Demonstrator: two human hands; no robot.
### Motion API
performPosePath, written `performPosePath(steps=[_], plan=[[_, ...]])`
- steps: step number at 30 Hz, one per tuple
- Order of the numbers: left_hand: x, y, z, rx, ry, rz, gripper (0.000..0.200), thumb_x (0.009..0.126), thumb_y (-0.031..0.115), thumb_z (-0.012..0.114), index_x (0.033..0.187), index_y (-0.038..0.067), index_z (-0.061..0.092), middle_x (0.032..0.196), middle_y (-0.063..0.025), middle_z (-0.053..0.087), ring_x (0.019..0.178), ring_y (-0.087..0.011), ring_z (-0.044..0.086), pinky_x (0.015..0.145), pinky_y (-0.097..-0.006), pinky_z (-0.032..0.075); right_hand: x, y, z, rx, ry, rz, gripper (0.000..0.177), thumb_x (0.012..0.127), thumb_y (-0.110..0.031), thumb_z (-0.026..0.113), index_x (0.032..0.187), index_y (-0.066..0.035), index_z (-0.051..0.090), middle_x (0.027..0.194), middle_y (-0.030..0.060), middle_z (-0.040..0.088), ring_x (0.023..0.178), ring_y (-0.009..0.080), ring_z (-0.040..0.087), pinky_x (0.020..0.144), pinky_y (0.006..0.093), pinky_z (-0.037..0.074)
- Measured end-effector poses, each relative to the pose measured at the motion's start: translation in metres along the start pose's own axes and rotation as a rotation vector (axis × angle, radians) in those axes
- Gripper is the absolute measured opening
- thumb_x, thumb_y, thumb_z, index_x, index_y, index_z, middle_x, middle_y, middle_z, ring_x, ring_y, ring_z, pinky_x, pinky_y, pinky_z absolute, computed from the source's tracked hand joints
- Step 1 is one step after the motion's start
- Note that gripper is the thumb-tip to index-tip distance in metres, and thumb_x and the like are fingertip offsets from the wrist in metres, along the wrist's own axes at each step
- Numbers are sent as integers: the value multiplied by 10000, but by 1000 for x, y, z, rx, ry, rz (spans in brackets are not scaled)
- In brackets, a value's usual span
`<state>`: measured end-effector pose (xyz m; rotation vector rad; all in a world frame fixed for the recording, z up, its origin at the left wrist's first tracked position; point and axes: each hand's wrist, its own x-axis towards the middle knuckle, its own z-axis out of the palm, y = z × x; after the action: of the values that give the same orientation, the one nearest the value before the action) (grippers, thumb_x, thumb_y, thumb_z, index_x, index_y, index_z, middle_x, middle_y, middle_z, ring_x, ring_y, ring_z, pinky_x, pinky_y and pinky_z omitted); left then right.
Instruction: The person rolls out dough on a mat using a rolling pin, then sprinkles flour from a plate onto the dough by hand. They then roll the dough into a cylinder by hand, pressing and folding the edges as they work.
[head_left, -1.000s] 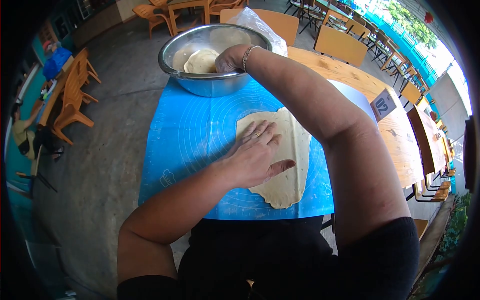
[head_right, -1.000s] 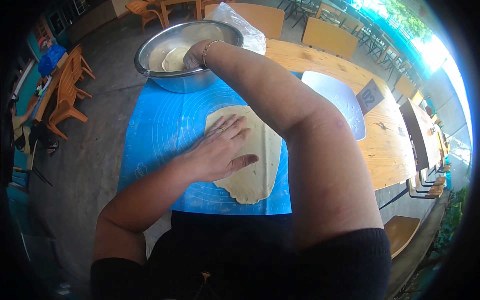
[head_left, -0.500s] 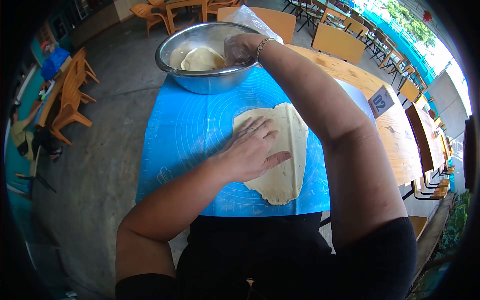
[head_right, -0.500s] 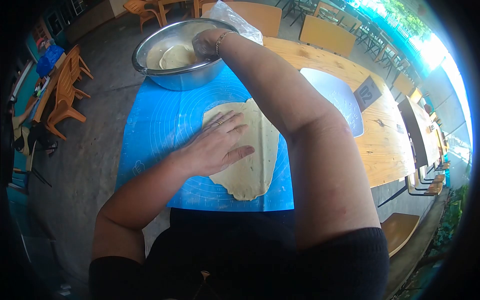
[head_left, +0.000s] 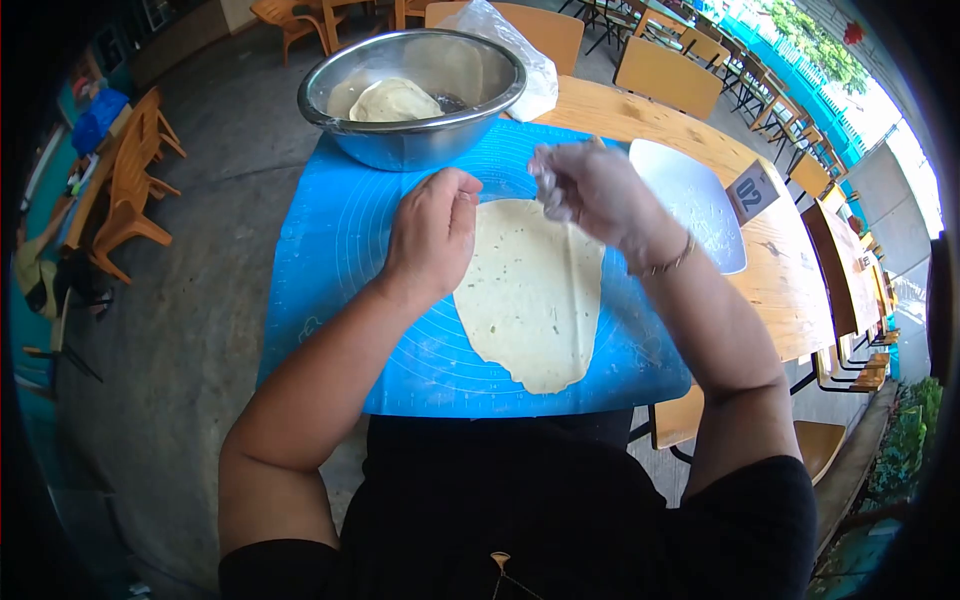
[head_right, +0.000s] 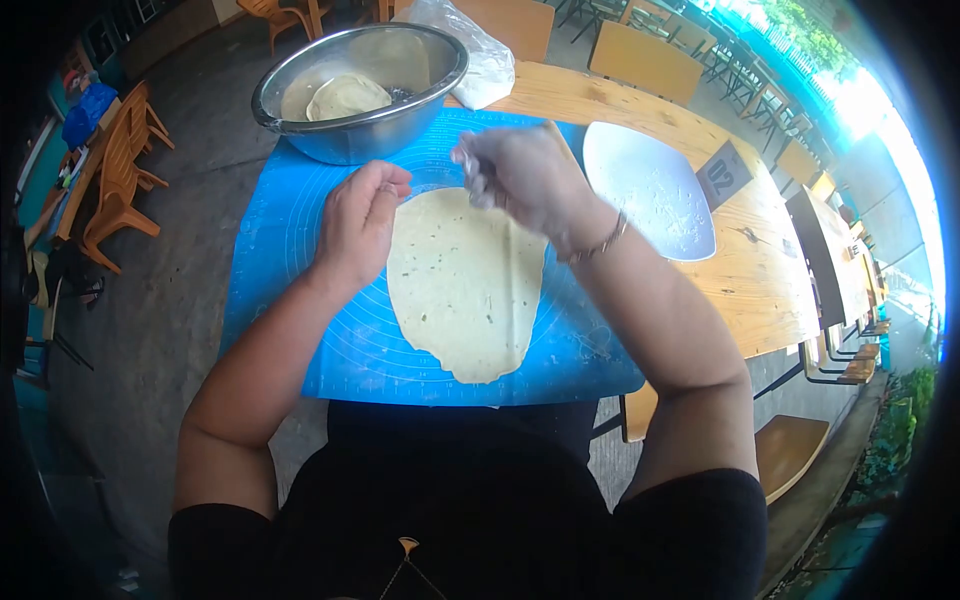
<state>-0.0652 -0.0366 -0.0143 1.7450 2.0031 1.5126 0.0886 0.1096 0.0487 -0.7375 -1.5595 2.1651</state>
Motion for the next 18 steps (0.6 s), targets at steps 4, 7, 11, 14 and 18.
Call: performPosePath(steps=[4, 7, 11, 14, 18], plan=[[3, 4, 8, -167, -22, -98, 399, 1094, 284, 416, 1081, -51, 632, 1100, -201, 697, 1057, -303, 678, 937, -399, 511, -31, 84, -1, -749, 276, -544, 310, 993, -146, 594, 1195, 86, 630, 1050, 216, 684, 1006, 362, 654, 932, 405, 523], [1, 3, 13, -191, -69, -135, 513, 1106, 380, 363, 1110, -53, 639, 1112, -213, 693, 1088, -299, 661, 961, -402, 498, -60, 100, 24, -1214, 62, -777, 406, 996, -146, 561, 1316, 104, 552, 1316, 298, 579, 1302, 442, 510, 1141, 456, 390], [1, -7, 10, -221, -76, -196, 604, 1103, 447, 336, 1156, -71, 643, 1142, -215, 690, 1105, -293, 648, 973, -399, 489, -100, 100, 22, -1431, -139, -699, 560, 1004, -213, 570, 1431, 121, 433, 1510, 303, 417, 1455, 436, 354, 1222, 515, 273], [-2, -3, 10, -226, -57, -177, 587, 1101, 428, 346, 1120, -73, 653, 1125, -238, 688, 1077, -349, 644, 957, -418, 488, -115, 89, 5, -1544, -195, -624, 669, 1023, -345, 552, 1469, 122, 376, 1550, 311, 359, 1480, 440, 310, 1224, 542, 243], [1, 11, 14, -173, -142, -162, 570, 1103, 403, 345, 1103, -72, 660, 1121, -264, 683, 1080, -410, 632, 959, -442, 483, -75, 91, -27, -1731, 10, -601, 848, 1016, -552, 468, 1486, 140, 328, 1544, 362, 324, 1485, 476, 268, 1228, 541, 211]])
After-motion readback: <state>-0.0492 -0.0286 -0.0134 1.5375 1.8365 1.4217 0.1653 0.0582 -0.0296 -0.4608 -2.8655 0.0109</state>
